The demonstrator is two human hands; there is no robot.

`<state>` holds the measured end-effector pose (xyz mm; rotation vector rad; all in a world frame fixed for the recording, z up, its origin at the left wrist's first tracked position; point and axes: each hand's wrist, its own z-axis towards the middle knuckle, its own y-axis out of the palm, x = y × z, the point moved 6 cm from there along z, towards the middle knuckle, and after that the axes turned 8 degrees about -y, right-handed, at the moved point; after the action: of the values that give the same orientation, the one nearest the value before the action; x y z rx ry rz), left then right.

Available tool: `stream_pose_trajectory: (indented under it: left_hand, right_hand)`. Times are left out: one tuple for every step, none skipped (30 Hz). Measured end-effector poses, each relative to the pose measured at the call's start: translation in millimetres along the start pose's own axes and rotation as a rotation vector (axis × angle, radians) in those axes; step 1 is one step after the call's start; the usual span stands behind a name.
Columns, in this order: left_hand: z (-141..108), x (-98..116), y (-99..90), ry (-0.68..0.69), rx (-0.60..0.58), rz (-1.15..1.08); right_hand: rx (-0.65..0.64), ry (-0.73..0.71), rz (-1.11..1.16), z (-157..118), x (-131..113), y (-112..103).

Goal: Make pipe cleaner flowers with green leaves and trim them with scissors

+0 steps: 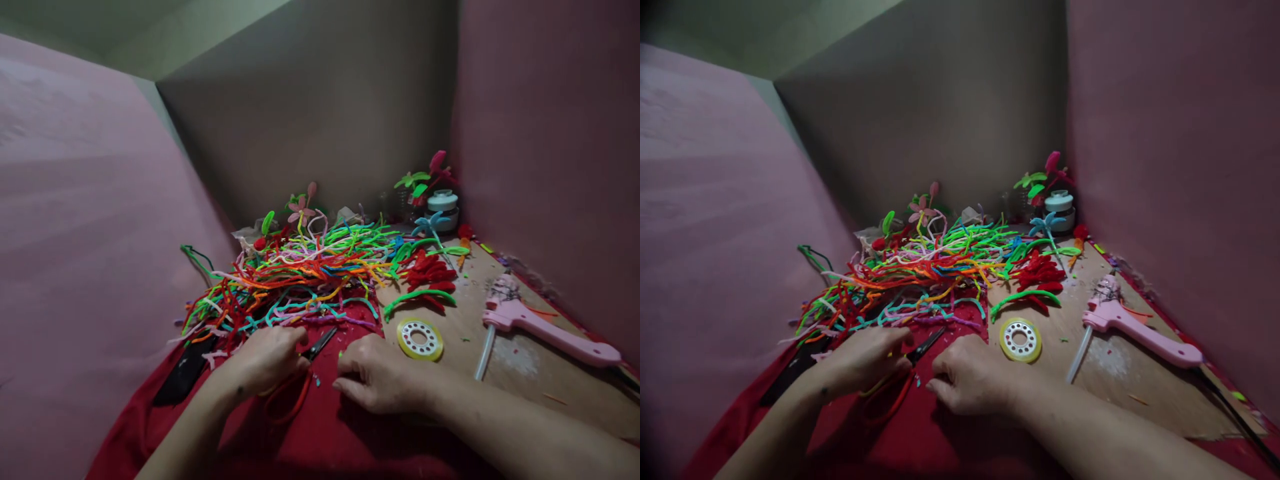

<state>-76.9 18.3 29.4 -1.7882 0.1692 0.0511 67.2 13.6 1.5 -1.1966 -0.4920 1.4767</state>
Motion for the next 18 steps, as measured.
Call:
stream_pose_trajectory:
  left_hand:
    - [-6.2, -1.9, 8.2, -0.023, 0.001, 0.035]
    - [-12.5, -2.3, 15.3, -0.021, 0.011, 0.045]
    - [-18.7, -2.3, 22.2, -0.009, 0.017, 0.044]
    - [-24.6, -2.9, 27.5, -0.005, 0.037, 0.047]
    - [-29.9, -3.6, 31.9, 0.001, 0.062, 0.054]
    - [-34.4, -5.0, 35.5, -0.002, 0.087, 0.063]
    - [-37.7, -6.1, 39.3, 0.0, 0.094, 0.066]
    - [-39.5, -7.2, 42.7, 0.002, 0.096, 0.066]
    - [-39.7, -8.8, 44.9, -0.008, 0.105, 0.066]
    - [-38.3, -10.1, 45.9, -0.015, 0.122, 0.061]
    - [-35.4, -11.0, 45.8, -0.02, 0.145, 0.057]
    - [-31.4, -11.8, 44.9, -0.025, 0.173, 0.056]
    - [-26.4, -12.3, 43.2, -0.026, 0.201, 0.06]
    - [-20.8, -12.5, 41.7, -0.022, 0.217, 0.07]
    - [-15.2, -13.6, 39.4, -0.031, 0.235, 0.084]
    - [-10.0, -14.8, 36.0, -0.038, 0.26, 0.099]
    - [-5.5, -15.8, 32.6, -0.037, 0.275, 0.106]
    - [-1.7, -16.6, 29.6, -0.029, 0.273, 0.104]
  right_hand:
    - [-0.008, 0.008, -0.003, 0.2, 0.5, 0.4]
    - [-0.016, 0.013, -0.002, 0.4, 0.9, 0.8]
    - [-0.024, 0.017, -0.001, 0.6, 1.2, 1.0]
    - [-0.029, 0.02, 0.001, 0.8, 1.5, 1.2]
    - [-0.034, 0.022, 0.004, 0.9, 1.6, 1.4]
    - [-0.038, 0.023, 0.006, 1.0, 1.5, 1.6]
    - [-0.042, 0.025, 0.009, 1.0, 1.3, 2.0]
    - [-0.046, 0.027, 0.013, 1.0, 1.1, 2.5]
    - [-0.047, 0.034, 0.015, 0.9, 1.1, 3.0]
    - [-0.05, 0.039, 0.019, 0.8, 1.1, 3.7]
    - [-0.051, 0.044, 0.022, 0.8, 1.2, 4.3]
    - [-0.05, 0.049, 0.022, 0.8, 1.4, 4.8]
    - [-0.048, 0.052, 0.022, 0.8, 1.5, 5.0]
    - [-0.047, 0.055, 0.021, 0.8, 1.7, 5.2]
    - [-0.047, 0.059, 0.022, 0.8, 1.8, 5.2]
    - [-0.05, 0.063, 0.025, 0.8, 1.9, 5.3]
    - [-0.052, 0.071, 0.029, 0.7, 2.1, 5.3]
    - [-0.057, 0.081, 0.034, 0.5, 2.4, 5.5]
